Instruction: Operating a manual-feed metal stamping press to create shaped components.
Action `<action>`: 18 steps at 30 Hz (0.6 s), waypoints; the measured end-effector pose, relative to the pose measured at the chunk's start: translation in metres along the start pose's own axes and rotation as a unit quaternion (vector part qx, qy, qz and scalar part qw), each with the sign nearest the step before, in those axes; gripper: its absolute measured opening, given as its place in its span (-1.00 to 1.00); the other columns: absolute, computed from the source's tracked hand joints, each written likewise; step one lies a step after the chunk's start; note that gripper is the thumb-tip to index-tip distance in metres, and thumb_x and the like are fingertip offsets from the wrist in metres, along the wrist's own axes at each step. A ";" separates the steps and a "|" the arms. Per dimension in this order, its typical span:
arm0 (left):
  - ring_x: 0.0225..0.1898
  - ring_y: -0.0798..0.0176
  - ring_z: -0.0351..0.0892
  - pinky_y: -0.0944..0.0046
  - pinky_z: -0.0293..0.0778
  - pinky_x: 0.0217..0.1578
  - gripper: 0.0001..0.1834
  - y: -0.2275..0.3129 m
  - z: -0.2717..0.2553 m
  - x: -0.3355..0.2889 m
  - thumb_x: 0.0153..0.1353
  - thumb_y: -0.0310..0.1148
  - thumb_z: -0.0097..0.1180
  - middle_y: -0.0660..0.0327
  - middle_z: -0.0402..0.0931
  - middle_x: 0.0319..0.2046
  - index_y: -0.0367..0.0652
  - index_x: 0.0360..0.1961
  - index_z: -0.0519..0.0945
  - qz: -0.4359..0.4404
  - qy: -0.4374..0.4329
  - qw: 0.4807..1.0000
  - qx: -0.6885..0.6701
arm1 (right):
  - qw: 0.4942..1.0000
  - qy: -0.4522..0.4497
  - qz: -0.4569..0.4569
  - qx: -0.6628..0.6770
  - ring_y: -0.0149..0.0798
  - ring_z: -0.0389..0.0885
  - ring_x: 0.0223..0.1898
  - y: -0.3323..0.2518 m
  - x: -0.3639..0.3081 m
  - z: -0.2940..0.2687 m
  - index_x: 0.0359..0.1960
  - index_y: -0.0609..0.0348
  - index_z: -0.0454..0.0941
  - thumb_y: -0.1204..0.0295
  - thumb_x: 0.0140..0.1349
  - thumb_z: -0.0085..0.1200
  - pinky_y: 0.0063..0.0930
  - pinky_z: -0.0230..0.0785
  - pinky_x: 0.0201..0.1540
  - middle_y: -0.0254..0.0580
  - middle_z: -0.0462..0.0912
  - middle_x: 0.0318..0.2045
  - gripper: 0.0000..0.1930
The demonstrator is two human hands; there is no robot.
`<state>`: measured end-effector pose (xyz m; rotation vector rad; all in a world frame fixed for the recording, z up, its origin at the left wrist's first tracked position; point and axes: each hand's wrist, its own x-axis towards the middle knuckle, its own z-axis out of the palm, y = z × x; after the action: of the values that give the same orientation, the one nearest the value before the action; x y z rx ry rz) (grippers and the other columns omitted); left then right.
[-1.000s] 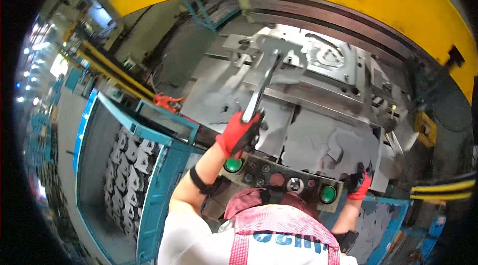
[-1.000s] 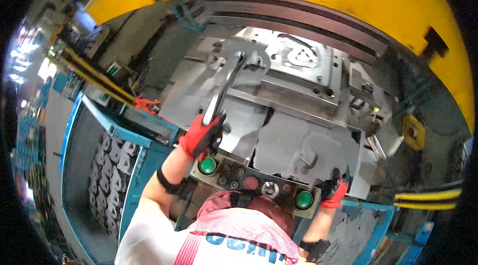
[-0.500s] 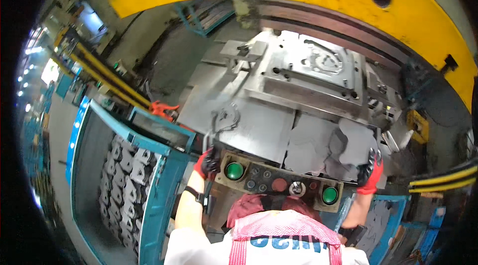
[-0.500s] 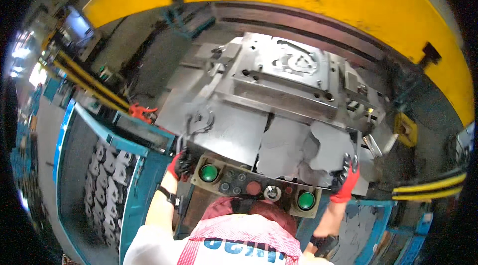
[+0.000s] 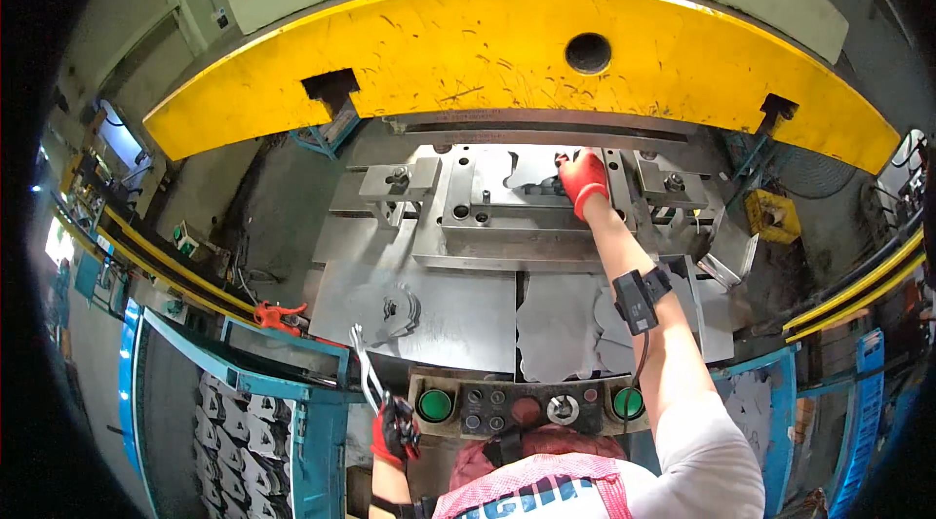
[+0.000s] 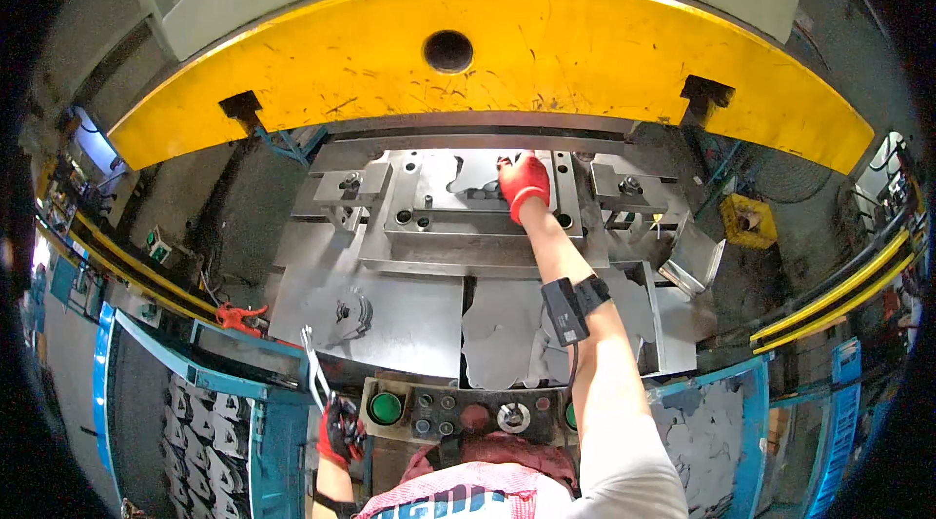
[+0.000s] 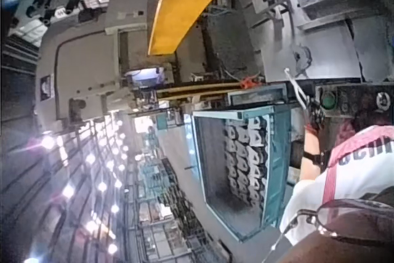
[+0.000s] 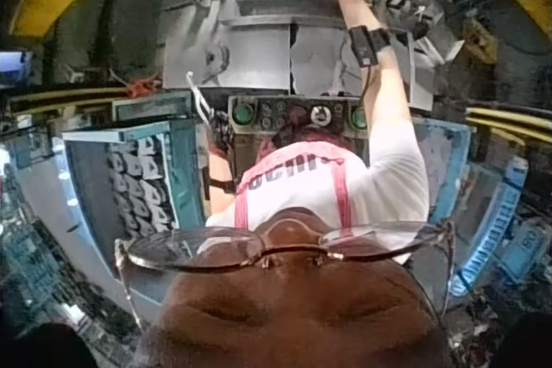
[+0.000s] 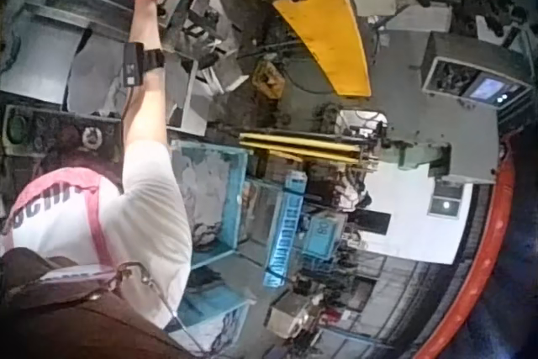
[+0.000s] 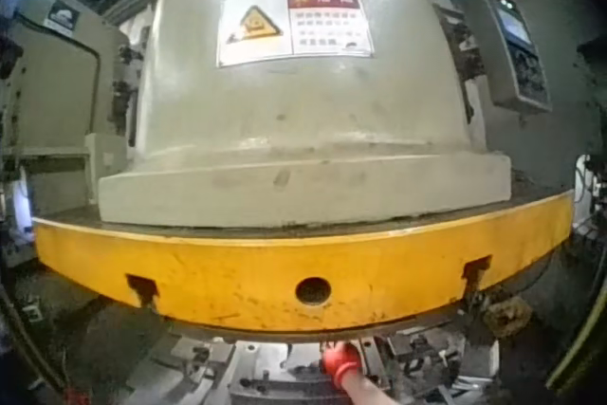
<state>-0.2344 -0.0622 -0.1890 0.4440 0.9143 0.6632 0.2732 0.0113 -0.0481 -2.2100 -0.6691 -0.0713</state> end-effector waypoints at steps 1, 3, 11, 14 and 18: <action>-0.88 0.33 0.20 0.34 0.14 -0.89 -0.57 -0.001 0.003 -0.014 0.18 0.08 -0.28 0.34 0.22 -0.84 -0.04 -0.57 0.36 0.005 0.004 1.000 0.028 | 0.998 -0.038 -0.002 -0.051 0.01 0.51 -0.26 -0.010 -0.005 -0.009 -0.33 0.23 0.49 0.14 -0.03 0.04 -0.22 0.35 -0.23 0.11 0.52 -0.32 -0.61; -0.92 0.30 0.14 0.31 0.12 -0.90 -0.53 -0.013 -0.026 -0.015 0.18 0.08 -0.30 0.32 0.17 -0.88 -0.10 -0.54 0.38 -0.010 0.004 0.998 0.064 | 0.975 -0.082 -0.023 -0.203 0.00 0.47 -0.19 -0.026 -0.010 -0.031 -0.25 0.20 0.48 0.05 -0.05 0.03 -0.22 0.31 -0.18 0.09 0.49 -0.23 -0.53; -0.70 0.23 0.41 0.19 0.31 -0.79 -0.58 -0.048 -0.027 0.032 -0.09 -0.19 0.23 0.22 0.44 -0.58 -0.14 -0.23 0.44 0.005 0.300 0.916 0.266 | 0.966 0.105 -0.190 -0.139 0.04 0.20 0.04 0.043 -0.071 -0.085 -0.10 -0.09 0.42 0.00 -0.12 0.05 -0.09 0.05 0.02 0.05 0.30 -0.01 -0.48; -0.44 0.18 0.48 0.15 0.36 -0.72 -0.50 -0.085 -0.134 0.083 -0.17 -0.24 0.30 0.20 0.49 -0.39 -0.13 -0.17 0.42 0.206 0.226 0.860 0.408 | 0.972 0.136 -0.168 -0.093 0.08 0.20 0.05 0.088 -0.148 -0.141 -0.05 0.06 0.39 0.27 -0.08 0.10 -0.13 0.02 0.08 0.04 0.28 0.01 -0.52; -0.32 0.18 0.45 0.04 0.43 -0.43 -0.36 -0.051 -0.027 0.066 -0.27 -0.25 0.36 0.17 0.48 -0.26 -0.14 -0.09 0.38 -0.032 0.214 0.920 0.326 | 0.965 0.211 0.112 -0.107 0.07 0.19 0.07 0.261 -0.265 -0.174 0.04 0.25 0.25 0.39 0.03 -0.01 -0.20 0.03 0.11 0.14 0.28 0.01 -0.51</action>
<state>-0.2114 -0.0510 -0.2725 0.8779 1.5717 0.3808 0.2022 -0.3704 -0.1816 -2.3554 -0.1804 -0.5032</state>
